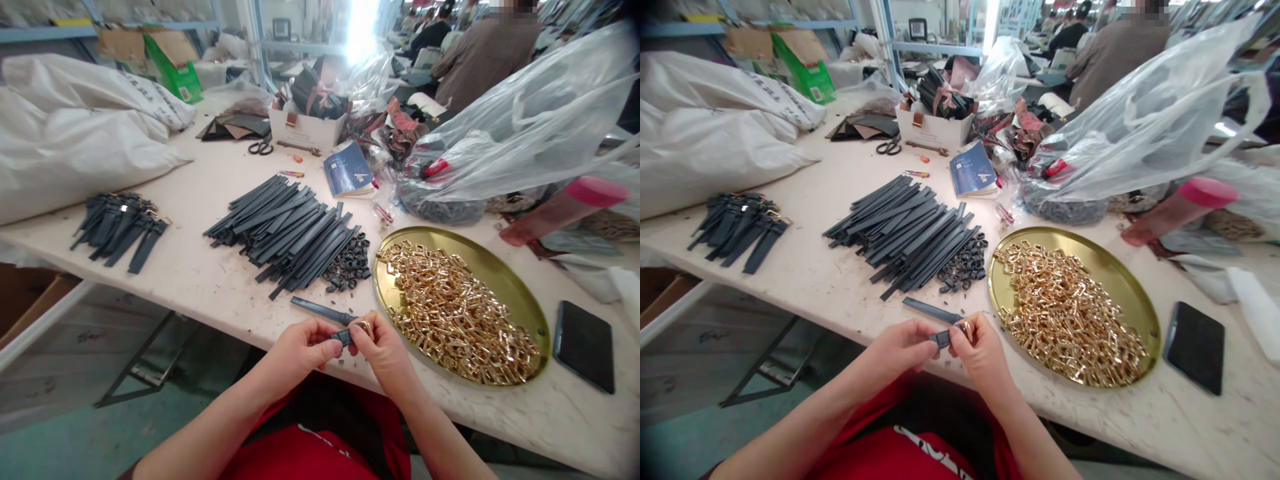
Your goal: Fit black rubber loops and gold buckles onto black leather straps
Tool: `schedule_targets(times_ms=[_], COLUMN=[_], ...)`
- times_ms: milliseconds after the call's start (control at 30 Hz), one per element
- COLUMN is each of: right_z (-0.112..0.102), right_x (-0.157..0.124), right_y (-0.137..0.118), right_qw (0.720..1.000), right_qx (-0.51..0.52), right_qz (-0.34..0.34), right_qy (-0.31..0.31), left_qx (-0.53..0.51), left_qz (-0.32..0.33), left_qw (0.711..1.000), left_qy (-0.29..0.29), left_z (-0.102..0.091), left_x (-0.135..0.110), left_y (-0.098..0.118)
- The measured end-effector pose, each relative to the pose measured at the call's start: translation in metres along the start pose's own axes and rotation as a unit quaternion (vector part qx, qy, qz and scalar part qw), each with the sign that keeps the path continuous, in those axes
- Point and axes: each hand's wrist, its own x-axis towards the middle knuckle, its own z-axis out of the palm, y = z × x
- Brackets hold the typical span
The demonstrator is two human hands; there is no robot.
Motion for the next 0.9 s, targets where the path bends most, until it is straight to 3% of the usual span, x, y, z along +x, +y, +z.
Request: schedule_targets(times_ms=[100, 233, 433, 500, 600, 667, 800, 900], right_z=[-0.003, -0.012, -0.019, -0.017, -0.012, -0.007, 0.001, 0.004], right_x=[-0.002, -0.011, -0.024, -0.029, -0.035, -0.038, -0.036, -0.026], right_y=[0.005, 0.002, -0.005, 0.000, 0.011, 0.018, 0.028, 0.030], right_qw=[0.992, 0.956, 0.920, 0.937, 0.970, 0.975, 0.968, 0.939], right_qx=[-0.115, -0.248, -0.321, -0.280, -0.193, -0.174, -0.199, -0.286], right_qz=[-0.054, -0.128, -0.130, -0.125, -0.123, -0.128, -0.149, -0.190], right_qy=[0.021, -0.091, -0.180, -0.165, -0.087, -0.045, -0.031, -0.002], left_qx=[-0.025, -0.040, -0.042, -0.035, 0.009, 0.070, 0.177, 0.300], left_qz=[-0.004, -0.031, -0.075, -0.069, -0.062, -0.063, -0.026, 0.059], left_qw=[1.000, 0.998, 0.994, 0.995, 0.995, 0.991, 0.977, 0.948], left_qy=[-0.006, -0.026, -0.060, -0.059, -0.074, -0.100, -0.114, -0.086], left_z=[0.000, 0.001, 0.011, 0.014, 0.012, 0.008, 0.005, 0.004], left_x=[0.002, 0.003, -0.002, -0.004, -0.006, -0.008, -0.009, -0.002], left_y=[-0.006, -0.013, -0.020, -0.020, -0.018, -0.017, -0.017, -0.017])
